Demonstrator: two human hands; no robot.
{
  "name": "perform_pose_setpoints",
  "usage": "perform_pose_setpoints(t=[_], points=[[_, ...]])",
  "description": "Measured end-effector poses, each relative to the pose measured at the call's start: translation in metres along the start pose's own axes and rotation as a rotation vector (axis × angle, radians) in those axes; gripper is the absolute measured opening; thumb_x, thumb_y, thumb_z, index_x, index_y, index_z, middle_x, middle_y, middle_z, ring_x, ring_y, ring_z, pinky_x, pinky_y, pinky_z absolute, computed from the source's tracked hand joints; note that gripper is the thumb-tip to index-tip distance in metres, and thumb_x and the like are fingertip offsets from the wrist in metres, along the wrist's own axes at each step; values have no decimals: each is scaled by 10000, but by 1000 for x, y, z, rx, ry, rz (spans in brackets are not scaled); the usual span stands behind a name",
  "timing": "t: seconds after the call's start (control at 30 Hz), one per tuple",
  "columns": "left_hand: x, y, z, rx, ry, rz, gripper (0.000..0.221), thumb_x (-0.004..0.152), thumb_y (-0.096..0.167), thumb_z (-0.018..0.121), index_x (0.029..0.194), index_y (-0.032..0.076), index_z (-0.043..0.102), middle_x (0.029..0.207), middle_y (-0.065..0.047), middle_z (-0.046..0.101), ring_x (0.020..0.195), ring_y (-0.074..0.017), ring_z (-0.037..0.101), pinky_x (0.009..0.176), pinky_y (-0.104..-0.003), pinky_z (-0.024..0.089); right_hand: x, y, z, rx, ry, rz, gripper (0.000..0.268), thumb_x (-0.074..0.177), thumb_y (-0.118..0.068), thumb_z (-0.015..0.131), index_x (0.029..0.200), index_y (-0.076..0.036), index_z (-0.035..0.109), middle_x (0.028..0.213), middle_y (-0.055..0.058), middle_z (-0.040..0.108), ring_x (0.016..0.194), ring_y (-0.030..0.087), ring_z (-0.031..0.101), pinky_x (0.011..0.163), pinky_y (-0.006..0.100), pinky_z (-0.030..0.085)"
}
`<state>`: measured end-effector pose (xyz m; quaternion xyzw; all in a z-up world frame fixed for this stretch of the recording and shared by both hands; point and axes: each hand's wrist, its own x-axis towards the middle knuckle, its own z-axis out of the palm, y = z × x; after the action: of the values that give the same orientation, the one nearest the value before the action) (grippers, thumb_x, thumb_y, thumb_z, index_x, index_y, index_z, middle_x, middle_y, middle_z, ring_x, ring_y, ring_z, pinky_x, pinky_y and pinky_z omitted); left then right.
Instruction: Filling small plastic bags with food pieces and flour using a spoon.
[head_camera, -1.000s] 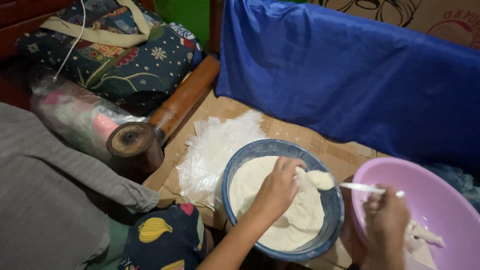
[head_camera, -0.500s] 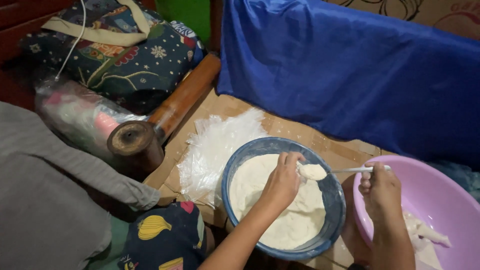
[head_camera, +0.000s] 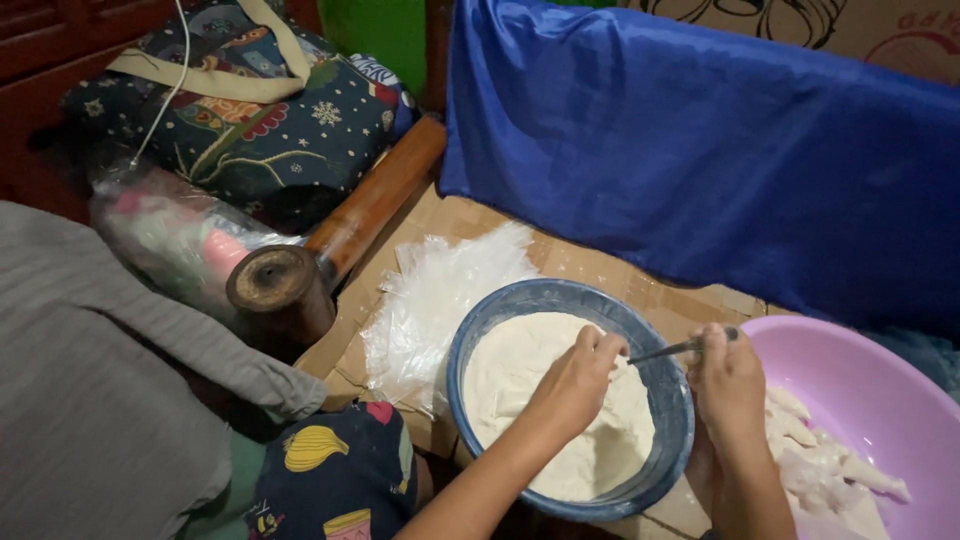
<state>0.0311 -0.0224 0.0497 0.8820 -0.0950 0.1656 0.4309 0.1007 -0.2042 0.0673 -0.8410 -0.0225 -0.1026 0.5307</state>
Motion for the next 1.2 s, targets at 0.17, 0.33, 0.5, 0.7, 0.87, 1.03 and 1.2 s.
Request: perform_pose_setpoints(t=[0.17, 0.33, 0.5, 0.7, 0.87, 1.03, 1.2], points=[[-12, 3, 4, -51, -45, -57, 265, 953, -49, 480, 1164, 94, 552, 1064, -136, 561, 902, -319, 677, 826, -499, 548, -41, -56, 12, -584, 30, -205, 288, 1081, -235, 517, 1122, 7, 668, 926, 254, 725, 757, 431, 705, 716, 513, 549], [-17, -8, 11, 17, 13, -89, 388, 867, -72, 623, 1203, 84, 505, 1046, -147, 492, 823, -332, 634, 807, -513, 518, -64, -79, 12, -667, 139, -509, 142, 1059, -143, 585, 1097, -16, 638, 837, 187, 713, 619, 368, 683, 603, 464, 536], [-18, -9, 6, -23, 63, -120, 357, 865, -94, 596, 1154, 95, 505, 1051, -119, 471, 827, -317, 633, 801, -512, 518, -56, -51, 17, -589, 86, -494, 167, 1080, -193, 539, 1077, -41, 609, 822, 172, 698, 629, 369, 666, 609, 477, 519], [-18, -14, 4, 1, 89, -98, 307, 895, -62, 579, 1157, 80, 508, 1053, -116, 481, 836, -308, 656, 808, -499, 538, -43, -43, 3, -491, 94, -360, 233, 1108, -206, 495, 1109, -26, 642, 831, 168, 695, 644, 338, 664, 636, 465, 516], [-12, 2, -21, -43, 163, -90, 300, 883, -64, 578, 1146, 63, 509, 1051, -129, 481, 794, -306, 661, 805, -487, 533, 1, 28, 9, -471, 36, -196, 366, 1115, -263, 446, 1133, 28, 667, 1001, 218, 714, 842, 384, 680, 785, 484, 523], [-4, 26, -62, -58, 225, 6, 279, 917, -71, 539, 1153, 74, 501, 1071, -128, 478, 930, -461, 693, 768, -505, 624, 33, 155, 53, -365, -246, 194, 309, 991, -300, 589, 1029, -64, 786, 756, 187, 767, 724, 338, 747, 642, 450, 583], [-11, 16, -56, -71, 343, 54, 331, 854, -66, 603, 1145, 69, 526, 1077, -123, 528, 831, -286, 651, 786, -444, 533, 16, 129, 41, -929, -457, 165, 355, 917, -261, 478, 1061, -78, 746, 1045, 122, 786, 986, 341, 735, 881, 434, 568]])
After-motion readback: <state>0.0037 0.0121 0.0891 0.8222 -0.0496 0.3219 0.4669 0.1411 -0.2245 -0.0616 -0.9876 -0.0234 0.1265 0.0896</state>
